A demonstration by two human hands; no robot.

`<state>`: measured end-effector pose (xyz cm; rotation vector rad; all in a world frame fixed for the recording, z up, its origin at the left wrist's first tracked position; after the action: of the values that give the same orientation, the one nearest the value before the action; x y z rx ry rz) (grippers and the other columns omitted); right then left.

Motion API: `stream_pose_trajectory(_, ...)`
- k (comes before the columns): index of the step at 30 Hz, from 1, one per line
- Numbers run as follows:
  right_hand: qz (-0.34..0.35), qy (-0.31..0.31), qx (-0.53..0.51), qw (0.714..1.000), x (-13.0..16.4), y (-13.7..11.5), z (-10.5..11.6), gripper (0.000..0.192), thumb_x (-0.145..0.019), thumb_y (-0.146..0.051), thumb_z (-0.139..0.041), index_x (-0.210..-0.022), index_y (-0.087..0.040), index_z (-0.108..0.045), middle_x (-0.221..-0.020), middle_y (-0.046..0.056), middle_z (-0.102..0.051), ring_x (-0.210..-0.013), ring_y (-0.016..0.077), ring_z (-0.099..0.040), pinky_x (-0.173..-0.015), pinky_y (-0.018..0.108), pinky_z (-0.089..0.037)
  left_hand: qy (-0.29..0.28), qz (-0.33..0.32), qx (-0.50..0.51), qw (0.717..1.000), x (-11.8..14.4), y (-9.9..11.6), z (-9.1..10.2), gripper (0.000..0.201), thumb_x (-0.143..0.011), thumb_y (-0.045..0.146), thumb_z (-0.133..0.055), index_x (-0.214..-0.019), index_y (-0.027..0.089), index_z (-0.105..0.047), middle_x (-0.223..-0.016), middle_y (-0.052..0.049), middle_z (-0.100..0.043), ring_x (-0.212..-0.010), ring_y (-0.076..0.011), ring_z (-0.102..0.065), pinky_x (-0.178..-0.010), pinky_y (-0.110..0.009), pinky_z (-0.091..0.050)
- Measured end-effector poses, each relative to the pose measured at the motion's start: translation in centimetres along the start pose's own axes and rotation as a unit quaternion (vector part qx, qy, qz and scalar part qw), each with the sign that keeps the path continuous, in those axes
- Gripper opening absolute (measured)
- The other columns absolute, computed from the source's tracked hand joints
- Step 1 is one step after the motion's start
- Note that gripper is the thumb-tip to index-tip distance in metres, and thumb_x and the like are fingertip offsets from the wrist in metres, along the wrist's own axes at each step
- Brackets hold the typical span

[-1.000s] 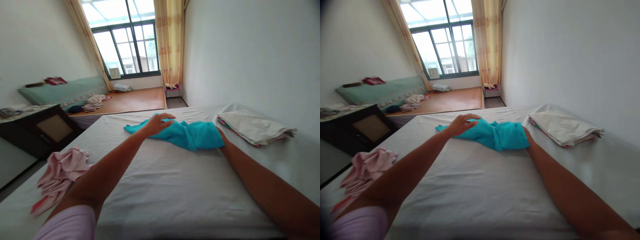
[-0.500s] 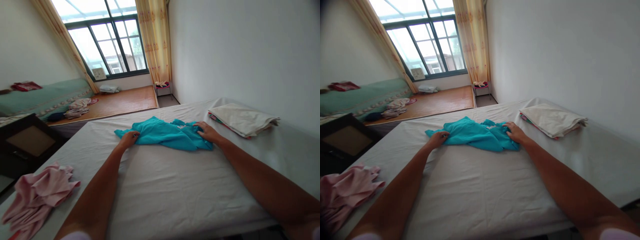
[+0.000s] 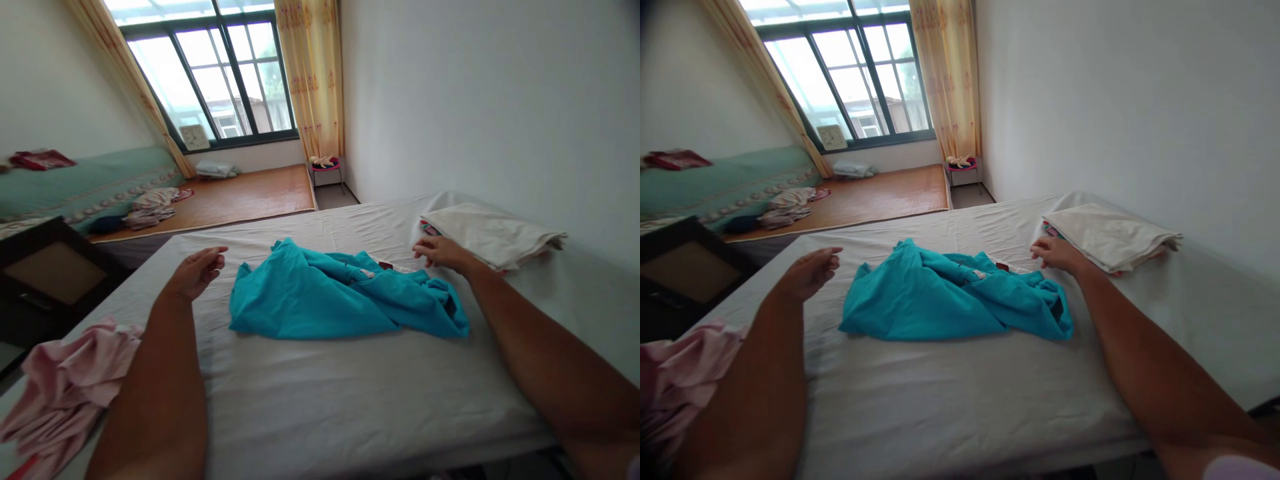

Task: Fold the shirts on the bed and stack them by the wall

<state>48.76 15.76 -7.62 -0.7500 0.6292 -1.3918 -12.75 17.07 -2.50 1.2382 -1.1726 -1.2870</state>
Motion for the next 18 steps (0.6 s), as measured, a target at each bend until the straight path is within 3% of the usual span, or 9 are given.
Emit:
stream_pose_trajectory(2, 0.049, 0.077, 0.052, 0.994, -1.0, -1.0, -0.7, 0.032, -0.084, -0.047, -0.057, -0.094, -0.018, -0.065, -0.098, 0.011, -0.072, -0.075, 0.0198, -0.068, -0.064, 0.030, -0.053, 0.040, 0.033, -0.144, 0.988, -1.1, -1.3, -1.0, 0.047, -0.060, 0.046, -0.083, -0.098, 0.019, -0.075, -0.087, -0.008, -0.073, -0.079, -0.0186, -0.066, -0.059, -0.022, -0.050)
stream_pose_trajectory(3, 0.078, 0.086, 0.071, 0.991, -1.4, -1.7, -1.6, 0.032, -0.085, -0.047, -0.056, -0.097, -0.018, -0.067, -0.102, 0.011, -0.072, -0.086, 0.0232, -0.069, -0.073, 0.033, -0.054, 0.045, 0.036, -0.215, 0.975, -1.6, -2.0, -1.8, 0.049, -0.059, 0.049, -0.082, -0.097, 0.019, -0.075, -0.095, -0.009, -0.074, -0.090, -0.0235, -0.067, -0.067, -0.026, -0.053)
stream_pose_trajectory(7, 0.176, 0.022, 0.124, 0.976, -1.6, -4.9, -7.2, 0.039, -0.085, -0.044, -0.059, -0.116, -0.022, -0.066, -0.122, 0.012, -0.067, -0.113, 0.0287, -0.061, -0.097, 0.040, -0.047, -0.016, -0.030, -0.402, 0.915, -2.9, -3.6, -6.2, 0.056, -0.062, 0.053, -0.071, -0.107, 0.020, -0.073, -0.115, -0.010, -0.071, -0.111, -0.0313, -0.061, -0.093, -0.037, -0.048)
stream_pose_trajectory(10, 0.202, 0.001, 0.146, 0.969, -1.2, -6.8, -10.0, 0.064, -0.077, -0.036, -0.068, -0.137, -0.022, -0.052, -0.117, 0.010, -0.069, -0.106, 0.0280, -0.063, -0.092, 0.039, -0.049, -0.084, -0.056, -0.458, 0.883, -2.8, -3.9, -8.6, 0.059, -0.066, 0.046, -0.064, -0.118, 0.019, -0.068, -0.118, -0.009, -0.070, -0.106, -0.0292, -0.064, -0.095, -0.037, -0.047)
stream_pose_trajectory(12, 0.201, -0.043, 0.142, 0.968, -1.4, -7.6, -10.7, 0.065, -0.075, -0.029, -0.067, -0.138, -0.021, -0.051, -0.104, 0.006, -0.072, -0.092, 0.0244, -0.066, -0.084, 0.035, -0.051, -0.110, -0.053, -0.476, 0.871, -2.5, -3.5, -8.9, 0.055, -0.066, 0.040, -0.060, -0.116, 0.020, -0.069, -0.108, -0.007, -0.073, -0.097, -0.0278, -0.067, -0.088, -0.036, -0.049)
stream_pose_trajectory(14, 0.202, -0.086, 0.146, 0.965, -2.4, -8.4, -10.0, 0.048, -0.075, -0.023, -0.063, -0.123, -0.021, -0.064, -0.096, 0.002, -0.073, -0.087, 0.0217, -0.066, -0.081, 0.030, -0.051, -0.105, -0.057, -0.492, 0.863, -2.4, -2.9, -8.3, 0.045, -0.066, 0.036, -0.057, -0.106, 0.021, -0.073, -0.096, -0.005, -0.075, -0.091, -0.0270, -0.067, -0.084, -0.034, -0.049)
stream_pose_trajectory(15, 0.200, -0.075, 0.152, 0.965, -3.2, -8.9, -8.8, 0.038, -0.075, -0.021, -0.061, -0.112, -0.021, -0.069, -0.095, 0.001, -0.073, -0.088, 0.0217, -0.066, -0.082, 0.029, -0.050, -0.084, -0.063, -0.499, 0.860, -2.4, -2.5, -7.6, 0.040, -0.066, 0.034, -0.055, -0.100, 0.022, -0.074, -0.091, -0.004, -0.075, -0.088, -0.0267, -0.066, -0.082, -0.034, -0.049)
stream_pose_trajectory(16, 0.193, -0.034, 0.157, 0.968, -4.2, -9.4, -7.0, 0.031, -0.075, -0.019, -0.060, -0.104, -0.020, -0.071, -0.096, 0.002, -0.073, -0.090, 0.0222, -0.065, -0.084, 0.029, -0.049, -0.048, -0.072, -0.503, 0.860, -2.4, -2.0, -6.8, 0.036, -0.067, 0.033, -0.053, -0.094, 0.022, -0.074, -0.088, -0.004, -0.075, -0.087, -0.0262, -0.066, -0.081, -0.033, -0.048)
stream_pose_trajectory(18, 0.153, 0.125, 0.149, 0.969, -6.3, -10.3, -2.2, 0.027, -0.080, -0.020, -0.056, -0.103, -0.018, -0.070, -0.101, 0.005, -0.072, -0.095, 0.0238, -0.064, -0.088, 0.032, -0.048, 0.057, -0.093, -0.498, 0.860, -2.4, -1.1, -4.9, 0.033, -0.068, 0.032, -0.049, -0.088, 0.021, -0.073, -0.083, -0.004, -0.073, -0.084, -0.0251, -0.064, -0.078, -0.032, -0.047)
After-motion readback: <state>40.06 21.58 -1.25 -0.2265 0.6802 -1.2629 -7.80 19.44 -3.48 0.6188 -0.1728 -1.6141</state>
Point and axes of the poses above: each hand's wrist, its own x-axis away from the middle knuckle, its own z-axis out of the back of the hand, y = z × x, the point moved 5 cm from there along -x, towards the middle knuckle
